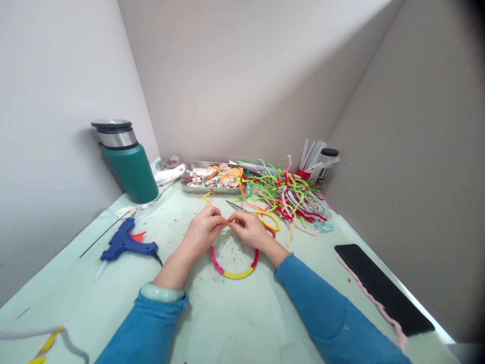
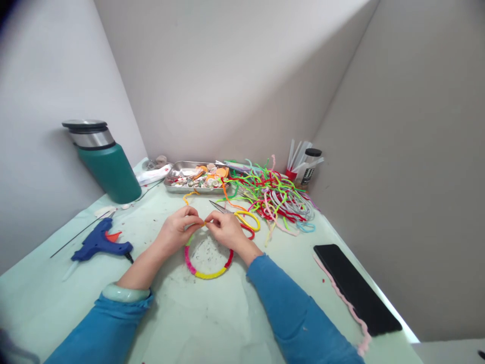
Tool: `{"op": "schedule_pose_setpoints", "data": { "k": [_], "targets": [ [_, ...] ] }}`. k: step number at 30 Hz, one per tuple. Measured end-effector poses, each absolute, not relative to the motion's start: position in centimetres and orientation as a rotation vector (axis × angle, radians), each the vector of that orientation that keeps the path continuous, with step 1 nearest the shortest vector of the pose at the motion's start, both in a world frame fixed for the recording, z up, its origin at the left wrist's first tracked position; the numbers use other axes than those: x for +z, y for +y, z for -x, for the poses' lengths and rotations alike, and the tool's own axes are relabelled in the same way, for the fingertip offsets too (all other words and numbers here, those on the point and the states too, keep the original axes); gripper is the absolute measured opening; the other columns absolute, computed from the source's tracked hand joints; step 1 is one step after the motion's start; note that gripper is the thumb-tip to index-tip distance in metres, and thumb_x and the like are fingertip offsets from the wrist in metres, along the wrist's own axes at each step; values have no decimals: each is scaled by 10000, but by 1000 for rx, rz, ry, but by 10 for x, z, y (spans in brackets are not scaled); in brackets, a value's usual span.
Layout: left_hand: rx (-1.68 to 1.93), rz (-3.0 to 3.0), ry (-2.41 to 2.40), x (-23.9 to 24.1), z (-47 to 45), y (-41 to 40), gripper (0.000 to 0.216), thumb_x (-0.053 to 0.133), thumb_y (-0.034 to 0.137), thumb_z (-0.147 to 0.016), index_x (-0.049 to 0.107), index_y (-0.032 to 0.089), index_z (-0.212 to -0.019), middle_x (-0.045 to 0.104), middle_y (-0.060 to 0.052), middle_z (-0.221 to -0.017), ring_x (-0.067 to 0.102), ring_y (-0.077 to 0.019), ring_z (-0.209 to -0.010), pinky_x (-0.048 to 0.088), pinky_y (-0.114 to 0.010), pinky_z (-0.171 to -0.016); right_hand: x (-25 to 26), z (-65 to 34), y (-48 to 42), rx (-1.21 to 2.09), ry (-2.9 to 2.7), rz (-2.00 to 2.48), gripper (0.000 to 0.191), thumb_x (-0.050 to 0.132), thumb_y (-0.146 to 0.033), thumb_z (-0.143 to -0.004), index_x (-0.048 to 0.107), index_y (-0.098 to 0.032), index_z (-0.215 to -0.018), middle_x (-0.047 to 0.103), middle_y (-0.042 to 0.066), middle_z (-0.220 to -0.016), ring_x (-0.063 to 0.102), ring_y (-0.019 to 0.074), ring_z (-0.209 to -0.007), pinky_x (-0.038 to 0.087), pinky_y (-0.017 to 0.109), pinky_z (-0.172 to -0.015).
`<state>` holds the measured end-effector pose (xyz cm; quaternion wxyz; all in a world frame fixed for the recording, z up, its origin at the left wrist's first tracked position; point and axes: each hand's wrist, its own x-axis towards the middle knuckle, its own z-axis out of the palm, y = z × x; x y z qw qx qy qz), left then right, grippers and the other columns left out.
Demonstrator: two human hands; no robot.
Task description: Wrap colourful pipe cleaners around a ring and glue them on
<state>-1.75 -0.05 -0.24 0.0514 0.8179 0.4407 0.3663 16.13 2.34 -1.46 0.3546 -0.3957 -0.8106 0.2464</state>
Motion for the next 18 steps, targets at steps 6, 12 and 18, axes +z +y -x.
{"op": "schedule_pose_setpoints", "data": {
  "k": [6, 12, 18],
  "targets": [
    [1078, -2354, 1328, 3, 15, -3, 151, 532, 167, -760, 681, 189, -775, 593, -51, -795, 539, -153, -767, 408, -255, -698, -10, -165, 23, 850, -2148, 910, 145, 522, -240, -803, 633, -152, -831, 606, -6, -703, 494, 91, -610, 353, 191, -565],
    [1037, -1983, 1392, 7, 16, -2, 93, 607, 231, -680, 690, 189, -691, 658, -43, -744, 581, -168, -725, 423, -267, -703, -8, -168, 25, 1038, -2116, 870, 149, 544, -267, -785, 626, -145, -811, 580, -10, -692, 465, 82, -582, 351, 185, -539],
    [956, -1632, 1368, 6, 19, 0, 194, 664, 314, -600, 698, 156, -707, 671, -39, -698, 564, -160, -638, 415, -253, -608, -4, -169, 22, 1134, -2141, 814, 147, 556, -268, -775, 626, -144, -811, 566, -15, -685, 449, 78, -571, 350, 185, -529]
  ]
}}
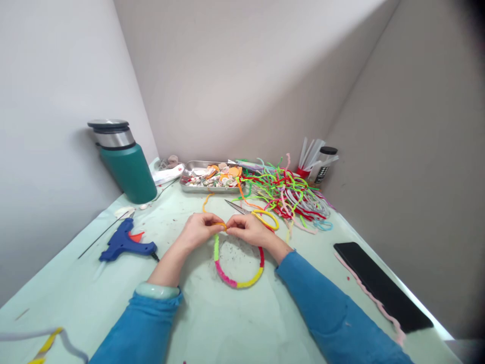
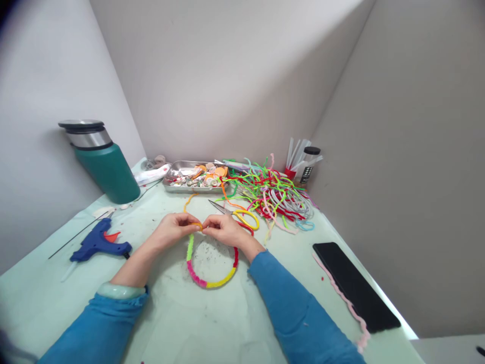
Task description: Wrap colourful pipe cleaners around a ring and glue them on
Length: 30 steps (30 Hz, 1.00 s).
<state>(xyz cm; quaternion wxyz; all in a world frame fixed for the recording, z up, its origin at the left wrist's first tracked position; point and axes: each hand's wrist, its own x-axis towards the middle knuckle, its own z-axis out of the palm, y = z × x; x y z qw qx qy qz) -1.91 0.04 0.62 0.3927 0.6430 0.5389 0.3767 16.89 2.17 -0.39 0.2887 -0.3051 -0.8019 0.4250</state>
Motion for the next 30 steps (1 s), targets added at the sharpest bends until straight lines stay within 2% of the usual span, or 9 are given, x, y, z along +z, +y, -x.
{"op": "schedule_pose_setpoints", "data": {
  "k": [7, 15, 20, 30],
  "targets": [
    [828, -1250, 1172, 11, 24, -5, 274, 738, 285, -541, 667, 118, -746, 645, -32, -640, 554, -122, -570, 395, -224, -554, 4, -171, 18, 1320, -2107, 711, 176, 593, -291, -755, 632, -128, -808, 574, -9, -685, 460, 76, -579, 363, 182, -536],
    [781, -1174, 1011, 16, 28, -8, 297, 761, 293, -543, 673, 113, -762, 662, -60, -701, 601, -154, -655, 462, -280, -676, 8, -174, 17, 1426, -2090, 732, 225, 617, -323, -735, 648, -125, -837, 565, -18, -641, 407, 50, -495, 315, 159, -443],
    [833, -1128, 1017, 15, 26, -8, 278, 768, 284, -544, 669, 124, -749, 660, -42, -713, 600, -136, -659, 469, -282, -708, 11, -175, 15, 1484, -2049, 762, 208, 622, -318, -730, 650, -135, -826, 542, -35, -592, 388, 41, -446, 297, 158, -409],
    [933, -1224, 1158, 8, 23, -3, 296, 732, 344, -584, 667, 129, -776, 632, -28, -684, 573, -123, -609, 429, -239, -604, 6, -172, 18, 1467, -1897, 789, 179, 618, -301, -740, 612, -135, -807, 494, -51, -543, 396, 42, -429, 286, 153, -390]
  ]
}}
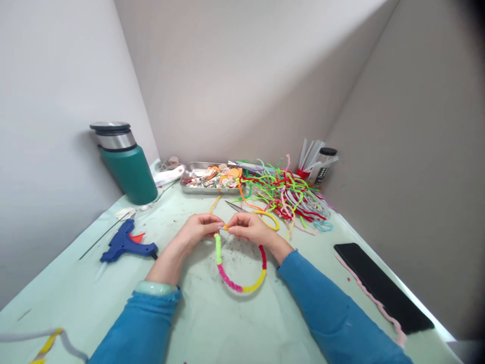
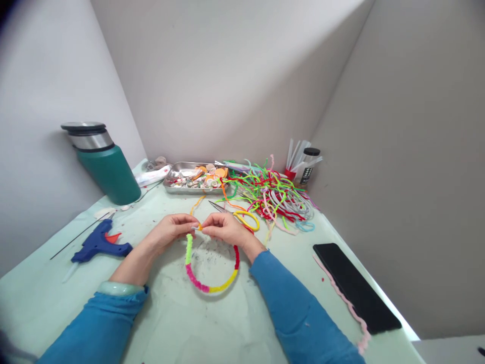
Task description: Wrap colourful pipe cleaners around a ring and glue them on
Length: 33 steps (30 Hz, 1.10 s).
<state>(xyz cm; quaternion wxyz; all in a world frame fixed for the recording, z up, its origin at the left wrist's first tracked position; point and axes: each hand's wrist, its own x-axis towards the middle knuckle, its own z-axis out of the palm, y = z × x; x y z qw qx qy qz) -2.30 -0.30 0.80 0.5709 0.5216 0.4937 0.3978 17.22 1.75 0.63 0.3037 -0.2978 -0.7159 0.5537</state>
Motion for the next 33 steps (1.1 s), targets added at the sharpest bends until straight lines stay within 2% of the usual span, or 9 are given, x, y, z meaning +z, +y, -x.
{"op": "schedule_pose_setpoints", "data": {
  "k": [9, 17, 24, 28, 33],
  "targets": [
    [920, -1326, 1196, 9, 18, -3, 263, 705, 345, -588, 660, 118, -713, 521, 30, -495, 410, -67, -440, 292, -200, -444, 4, -170, 20, 1381, -1771, 774, 186, 623, -305, -731, 558, -160, -828, 477, -63, -549, 389, 46, -426, 298, 161, -395],
    [994, -1287, 1118, 8, 15, -4, 255, 692, 330, -595, 623, 136, -746, 570, 24, -623, 490, -89, -542, 412, -224, -551, 1, -167, 21, 1356, -1773, 752, 237, 611, -339, -740, 572, -177, -908, 435, -67, -554, 350, 52, -451, 269, 173, -422],
    [1001, -1309, 1174, 7, 14, -3, 252, 688, 335, -598, 651, 130, -739, 572, 25, -576, 475, -85, -509, 395, -218, -530, -1, -166, 21, 1320, -1795, 750, 229, 594, -328, -753, 593, -179, -927, 398, -74, -536, 318, 54, -452, 246, 180, -428],
    [996, -1318, 1197, 6, 15, -2, 275, 701, 347, -584, 675, 133, -754, 614, 5, -629, 515, -106, -550, 411, -233, -560, 1, -166, 20, 1305, -1796, 759, 230, 586, -334, -757, 587, -169, -918, 425, -66, -553, 349, 61, -466, 268, 186, -441],
    [1013, -1338, 1245, 6, 16, -1, 238, 698, 337, -582, 687, 132, -702, 602, 10, -570, 499, -100, -529, 377, -219, -537, 6, -163, 16, 1263, -1826, 749, 199, 577, -310, -771, 577, -165, -907, 422, -61, -575, 364, 63, -485, 281, 186, -449]
  ]
}}
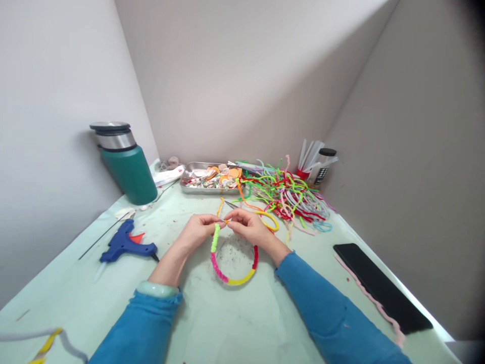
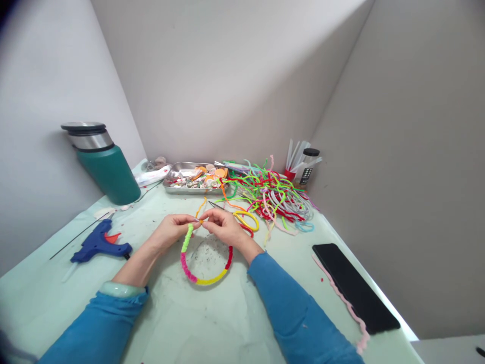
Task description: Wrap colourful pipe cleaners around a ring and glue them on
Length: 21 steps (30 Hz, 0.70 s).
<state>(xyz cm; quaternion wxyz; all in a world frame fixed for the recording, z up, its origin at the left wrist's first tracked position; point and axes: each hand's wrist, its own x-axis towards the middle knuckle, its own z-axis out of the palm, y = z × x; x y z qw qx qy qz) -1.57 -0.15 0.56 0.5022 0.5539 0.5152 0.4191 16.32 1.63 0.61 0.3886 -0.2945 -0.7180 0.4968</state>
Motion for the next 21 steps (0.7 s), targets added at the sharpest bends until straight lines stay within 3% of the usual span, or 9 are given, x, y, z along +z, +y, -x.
{"op": "schedule_pose_setpoints", "data": {
  "k": [14, 19, 21],
  "targets": [
    [1037, -1361, 1274, 10, 11, -3, 244, 698, 353, -562, 661, 125, -641, 544, 32, -515, 428, -76, -490, 326, -203, -497, 4, -159, 14, 1089, -1849, 792, 169, 571, -329, -780, 561, -161, -795, 499, -26, -645, 427, 84, -553, 339, 207, -517],
    [1079, -1347, 1247, 13, 9, -4, 330, 699, 375, -563, 634, 127, -771, 475, 65, -468, 386, -66, -442, 291, -194, -453, 2, -160, 17, 1045, -1810, 809, 176, 566, -333, -782, 575, -158, -797, 532, -14, -675, 450, 89, -575, 344, 203, -518],
    [1113, -1336, 1222, 15, 8, -5, 310, 688, 367, -577, 619, 131, -765, 515, 52, -509, 412, -67, -465, 309, -189, -463, 0, -162, 18, 1047, -1809, 815, 176, 556, -335, -789, 573, -163, -827, 505, -26, -643, 429, 85, -551, 331, 200, -503]
  ]
}}
